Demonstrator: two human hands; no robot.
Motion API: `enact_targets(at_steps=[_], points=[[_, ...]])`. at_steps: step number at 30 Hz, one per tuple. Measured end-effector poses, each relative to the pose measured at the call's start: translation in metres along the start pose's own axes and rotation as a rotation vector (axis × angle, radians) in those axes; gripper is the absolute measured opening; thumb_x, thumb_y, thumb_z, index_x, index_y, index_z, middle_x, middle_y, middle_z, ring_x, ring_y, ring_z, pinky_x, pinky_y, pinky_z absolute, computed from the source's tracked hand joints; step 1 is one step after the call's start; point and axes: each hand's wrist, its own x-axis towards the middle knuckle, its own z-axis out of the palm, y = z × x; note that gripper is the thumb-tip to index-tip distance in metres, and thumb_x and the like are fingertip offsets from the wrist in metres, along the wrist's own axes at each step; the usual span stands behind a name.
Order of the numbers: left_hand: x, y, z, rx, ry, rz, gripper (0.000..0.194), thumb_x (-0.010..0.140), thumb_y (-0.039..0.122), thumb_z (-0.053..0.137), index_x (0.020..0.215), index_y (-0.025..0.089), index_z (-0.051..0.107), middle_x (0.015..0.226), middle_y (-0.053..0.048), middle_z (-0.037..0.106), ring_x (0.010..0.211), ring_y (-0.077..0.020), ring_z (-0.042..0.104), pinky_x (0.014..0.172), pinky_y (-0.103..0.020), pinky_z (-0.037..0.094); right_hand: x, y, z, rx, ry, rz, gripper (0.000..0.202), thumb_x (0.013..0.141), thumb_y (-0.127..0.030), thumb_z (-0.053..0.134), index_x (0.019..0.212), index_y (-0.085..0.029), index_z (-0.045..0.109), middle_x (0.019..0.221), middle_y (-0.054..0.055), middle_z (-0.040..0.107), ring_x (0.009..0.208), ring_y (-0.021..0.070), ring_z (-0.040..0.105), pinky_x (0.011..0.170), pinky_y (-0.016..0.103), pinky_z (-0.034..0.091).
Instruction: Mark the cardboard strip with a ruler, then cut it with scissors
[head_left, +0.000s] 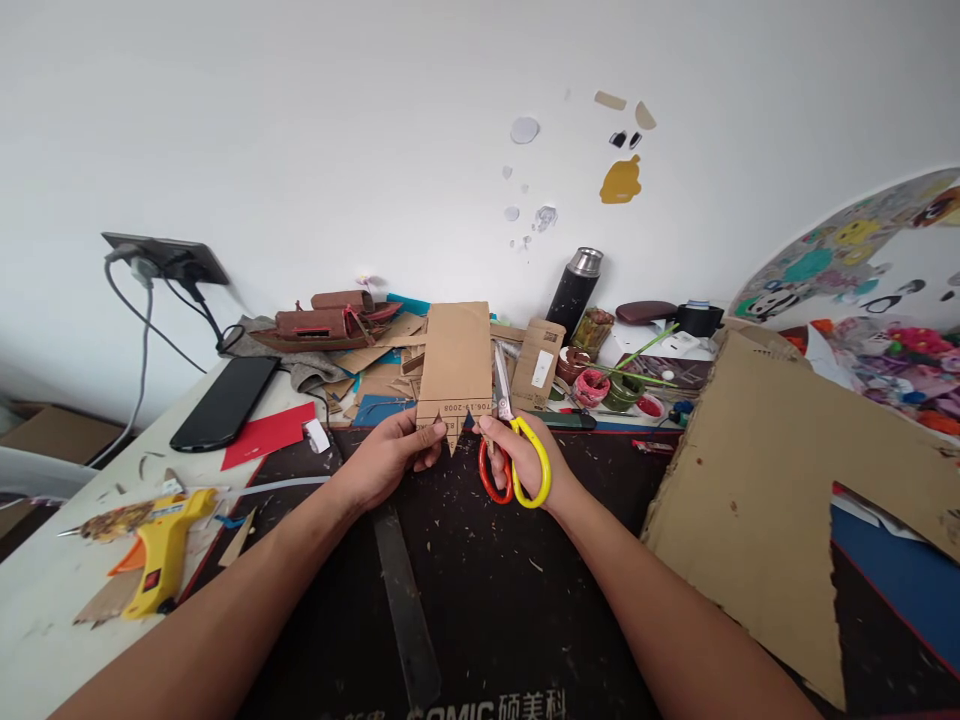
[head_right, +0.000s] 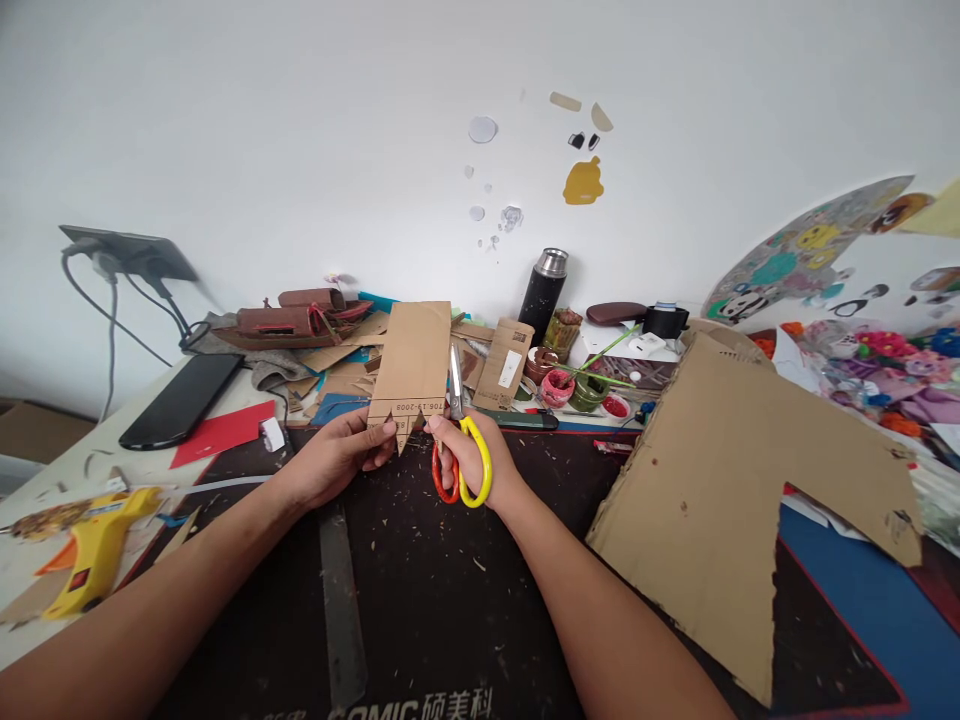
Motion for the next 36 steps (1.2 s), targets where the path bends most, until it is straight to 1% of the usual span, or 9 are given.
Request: enact_targets(at_steps=[8, 11, 14, 16, 19, 22, 26, 30, 36], points=[[-0.0013, -0.0004, -0.0012, 0.088, -0.023, 0.002, 0.041, 0.082, 0.054, 0.088, 0.081, 0.021, 0.063, 0.065, 0.002, 0.058, 0.058, -0.0137, 0.047, 0.056, -0.027, 0.034, 0.0017, 0.0043, 0.0005, 0.003, 0.074, -0.037, 0.052, 0.085, -0.071, 0.076, 0.084, -0.020, 0.066, 0.043, -0.004, 0.055, 0.032, 0.0141, 0.051, 0.035, 0.023, 0.040], [-0.0039, 0.0024, 0.0010, 0.246, -0.051, 0.017, 0.037, 0.084, 0.052, 0.084, 0.081, 0.022, 0.064, 0.065, 0.002, 0.059, 0.059, -0.0155, 0.049, 0.059, -0.029, 0.037, 0.0034, 0.0029, -0.0008, 0.030, 0.118, -0.030, 0.053, 0.082, -0.072, 0.077, 0.076, -0.020, 0.064, 0.044, -0.004, 0.054, 0.032, 0.0134, 0.050, 0.034, 0.023, 0.040], [-0.0066, 0.0036, 0.0050, 0.435, -0.089, 0.061, 0.034, 0.087, 0.049, 0.080, 0.075, 0.022, 0.064, 0.064, 0.002, 0.059, 0.062, -0.0169, 0.051, 0.064, -0.030, 0.040, 0.0044, 0.0000, -0.0008, 0.061, 0.136, -0.015, 0.054, 0.079, -0.071, 0.078, 0.082, -0.019, 0.068, 0.046, -0.005, 0.054, 0.033, 0.0134, 0.050, 0.033, 0.023, 0.039], [-0.0074, 0.0024, 0.0073, 0.479, -0.109, 0.086, 0.035, 0.089, 0.048, 0.079, 0.071, 0.022, 0.064, 0.064, 0.001, 0.059, 0.063, -0.0173, 0.054, 0.065, -0.030, 0.042, 0.0046, -0.0012, -0.0003, 0.075, 0.131, -0.010, 0.054, 0.079, -0.071, 0.079, 0.081, -0.019, 0.067, 0.047, -0.005, 0.053, 0.033, 0.0130, 0.049, 0.032, 0.023, 0.038], [-0.0060, -0.0007, 0.0081, 0.383, -0.109, 0.070, 0.029, 0.084, 0.047, 0.085, 0.086, 0.021, 0.072, 0.082, -0.003, 0.070, 0.069, -0.0195, 0.063, 0.063, -0.030, 0.047, 0.0050, -0.0005, -0.0002, 0.085, 0.106, -0.014, 0.054, 0.080, -0.072, 0.078, 0.078, -0.019, 0.066, 0.046, -0.005, 0.052, 0.032, 0.0122, 0.047, 0.032, 0.023, 0.037], [-0.0027, -0.0019, 0.0057, 0.234, -0.080, 0.051, 0.037, 0.082, 0.050, 0.089, 0.098, 0.020, 0.075, 0.095, -0.007, 0.075, 0.070, -0.0196, 0.066, 0.060, -0.030, 0.050, 0.0057, 0.0023, -0.0011, 0.097, 0.091, -0.018, 0.055, 0.081, -0.072, 0.077, 0.080, -0.018, 0.068, 0.044, -0.006, 0.050, 0.031, 0.0118, 0.046, 0.033, 0.022, 0.037], [0.0005, 0.0010, 0.0022, 0.001, 0.014, 0.051, 0.049, 0.086, 0.064, 0.084, 0.091, 0.016, 0.075, 0.088, -0.008, 0.074, 0.060, -0.0152, 0.060, 0.051, -0.027, 0.042, 0.0053, 0.0042, -0.0023, 0.081, 0.073, -0.025, 0.053, 0.084, -0.071, 0.076, 0.078, -0.019, 0.067, 0.044, -0.006, 0.051, 0.031, 0.0121, 0.047, 0.034, 0.023, 0.039], [0.0005, 0.0046, 0.0021, -0.118, 0.039, 0.032, 0.061, 0.085, 0.076, 0.080, 0.083, 0.015, 0.071, 0.075, -0.005, 0.068, 0.053, -0.0130, 0.052, 0.047, -0.027, 0.036, 0.0028, 0.0026, -0.0017, 0.049, 0.033, -0.017, 0.053, 0.084, -0.071, 0.077, 0.087, -0.018, 0.070, 0.045, -0.006, 0.053, 0.032, 0.0130, 0.048, 0.034, 0.023, 0.038], [0.0000, 0.0056, 0.0042, -0.063, 0.055, 0.024, 0.055, 0.084, 0.065, 0.087, 0.072, 0.017, 0.063, 0.060, 0.001, 0.057, 0.048, -0.0094, 0.043, 0.047, -0.025, 0.026, 0.0015, 0.0016, -0.0021, 0.032, 0.003, -0.010, 0.054, 0.086, -0.072, 0.076, 0.086, -0.018, 0.070, 0.045, -0.006, 0.053, 0.032, 0.0133, 0.050, 0.036, 0.024, 0.039]])
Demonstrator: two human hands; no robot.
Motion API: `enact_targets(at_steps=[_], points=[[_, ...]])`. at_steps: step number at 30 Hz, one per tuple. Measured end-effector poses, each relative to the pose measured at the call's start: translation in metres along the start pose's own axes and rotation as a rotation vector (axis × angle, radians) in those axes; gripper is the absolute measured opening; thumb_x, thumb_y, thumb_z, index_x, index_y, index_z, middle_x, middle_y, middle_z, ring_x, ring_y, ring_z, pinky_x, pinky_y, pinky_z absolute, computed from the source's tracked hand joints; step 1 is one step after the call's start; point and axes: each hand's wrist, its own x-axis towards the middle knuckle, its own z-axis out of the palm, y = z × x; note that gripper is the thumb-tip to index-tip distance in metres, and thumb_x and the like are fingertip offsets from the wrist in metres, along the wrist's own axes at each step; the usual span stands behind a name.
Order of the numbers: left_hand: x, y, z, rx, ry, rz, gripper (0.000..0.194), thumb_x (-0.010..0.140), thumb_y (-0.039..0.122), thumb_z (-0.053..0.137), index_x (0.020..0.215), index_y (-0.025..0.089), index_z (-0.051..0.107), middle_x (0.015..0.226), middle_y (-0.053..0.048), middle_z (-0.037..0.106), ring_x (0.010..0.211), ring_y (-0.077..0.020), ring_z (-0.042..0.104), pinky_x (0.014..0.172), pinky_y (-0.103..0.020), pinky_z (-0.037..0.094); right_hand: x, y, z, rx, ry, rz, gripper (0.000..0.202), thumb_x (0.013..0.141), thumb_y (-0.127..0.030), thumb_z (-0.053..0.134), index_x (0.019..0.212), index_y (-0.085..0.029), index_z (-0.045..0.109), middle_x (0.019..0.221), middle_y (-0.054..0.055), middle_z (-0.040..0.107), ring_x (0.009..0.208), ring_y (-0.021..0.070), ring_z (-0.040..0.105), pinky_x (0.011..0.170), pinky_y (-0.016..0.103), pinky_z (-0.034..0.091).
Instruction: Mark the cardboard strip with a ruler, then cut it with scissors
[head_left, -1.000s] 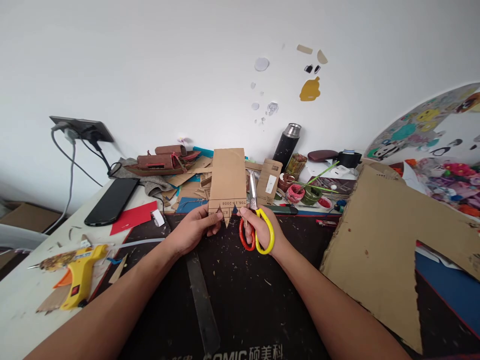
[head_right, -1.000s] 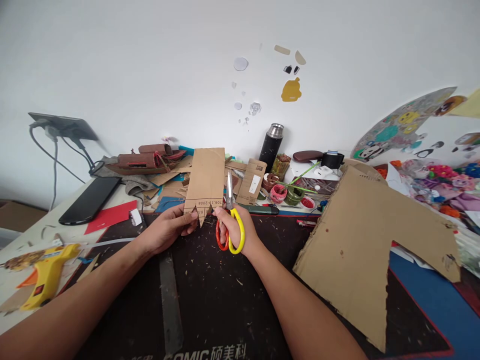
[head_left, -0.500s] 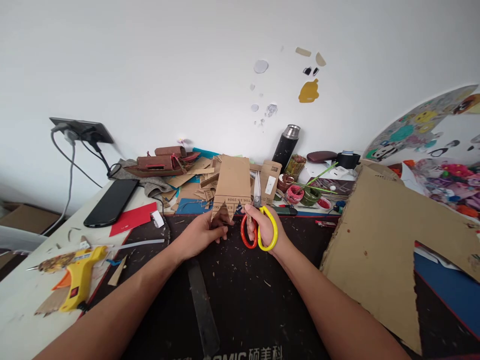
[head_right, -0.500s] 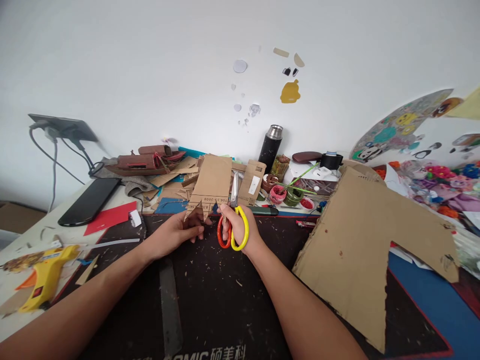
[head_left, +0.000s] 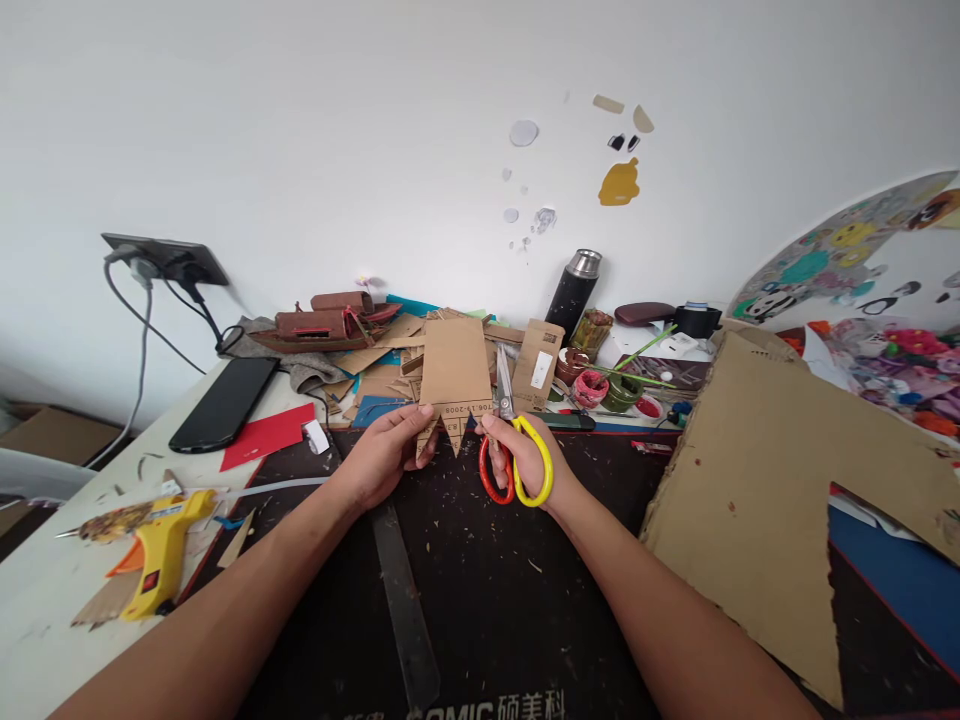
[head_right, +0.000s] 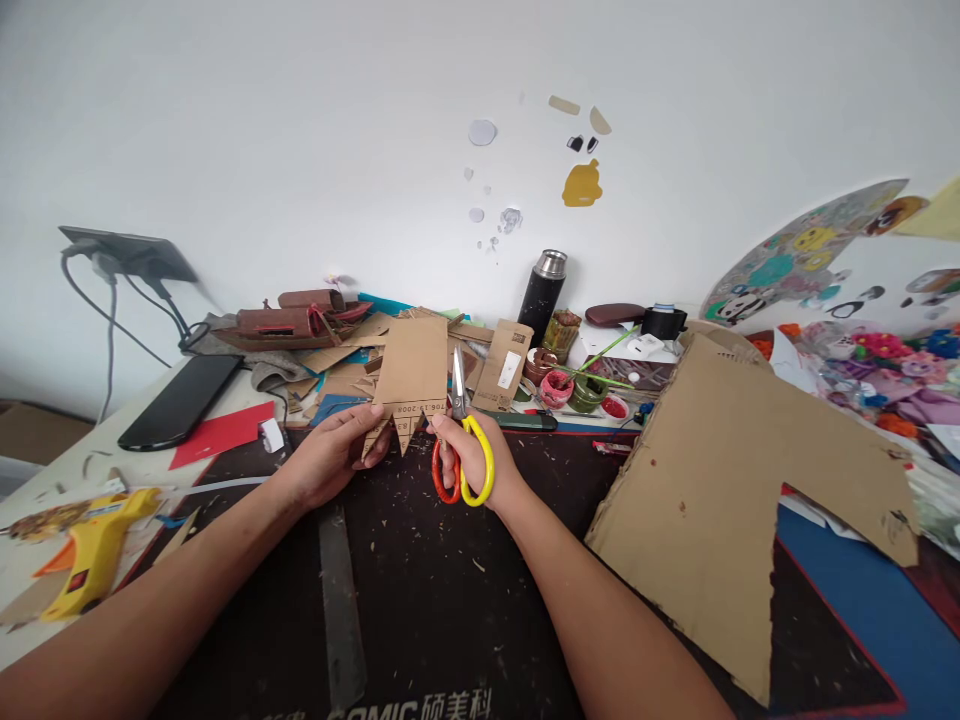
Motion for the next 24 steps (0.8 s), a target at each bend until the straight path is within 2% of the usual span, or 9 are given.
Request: enact_targets(at_steps=[8, 16, 20, 24], points=[[0.0044, -0.0009, -0.0029, -0.090, 0.122, 0.053, 0.052, 0.079, 0.057, 0.093, 0.068, 0.017, 0.062, 0.060, 0.002, 0.056, 0.050, -0.0076, 0.040, 0.045, -0.022, 0.024, -0.0033, -0.0041, 0.0022, -0.076, -0.083, -0.011, 0.051, 0.089, -0.070, 0.072, 0.091, -0.020, 0.067, 0.045, -0.008, 0.054, 0.033, 0.0134, 0.050, 0.037, 0.022, 0.040], [0.0060, -0.0005, -0.0038, -0.190, 0.167, 0.067, 0.048, 0.072, 0.052, 0.099, 0.071, 0.016, 0.067, 0.064, 0.001, 0.058, 0.052, -0.0077, 0.042, 0.046, -0.023, 0.025, -0.0048, -0.0054, 0.0035, -0.092, -0.063, -0.046, 0.044, 0.092, -0.065, 0.069, 0.090, -0.021, 0.064, 0.045, -0.007, 0.054, 0.034, 0.0135, 0.050, 0.039, 0.022, 0.041], [0.0062, -0.0005, -0.0062, -0.263, 0.202, 0.052, 0.041, 0.072, 0.047, 0.100, 0.079, 0.017, 0.074, 0.073, -0.002, 0.064, 0.059, -0.0104, 0.046, 0.049, -0.026, 0.029, -0.0070, -0.0073, 0.0043, -0.072, -0.061, -0.027, 0.041, 0.093, -0.061, 0.070, 0.090, -0.021, 0.065, 0.045, -0.006, 0.054, 0.036, 0.0142, 0.050, 0.040, 0.024, 0.040], [0.0053, -0.0001, -0.0060, -0.282, 0.212, 0.034, 0.045, 0.066, 0.045, 0.106, 0.084, 0.016, 0.077, 0.073, -0.001, 0.063, 0.063, -0.0103, 0.047, 0.053, -0.026, 0.031, -0.0075, -0.0086, 0.0069, -0.059, -0.061, -0.031, 0.039, 0.095, -0.060, 0.068, 0.093, -0.020, 0.066, 0.045, -0.006, 0.053, 0.035, 0.0138, 0.048, 0.040, 0.024, 0.038]])
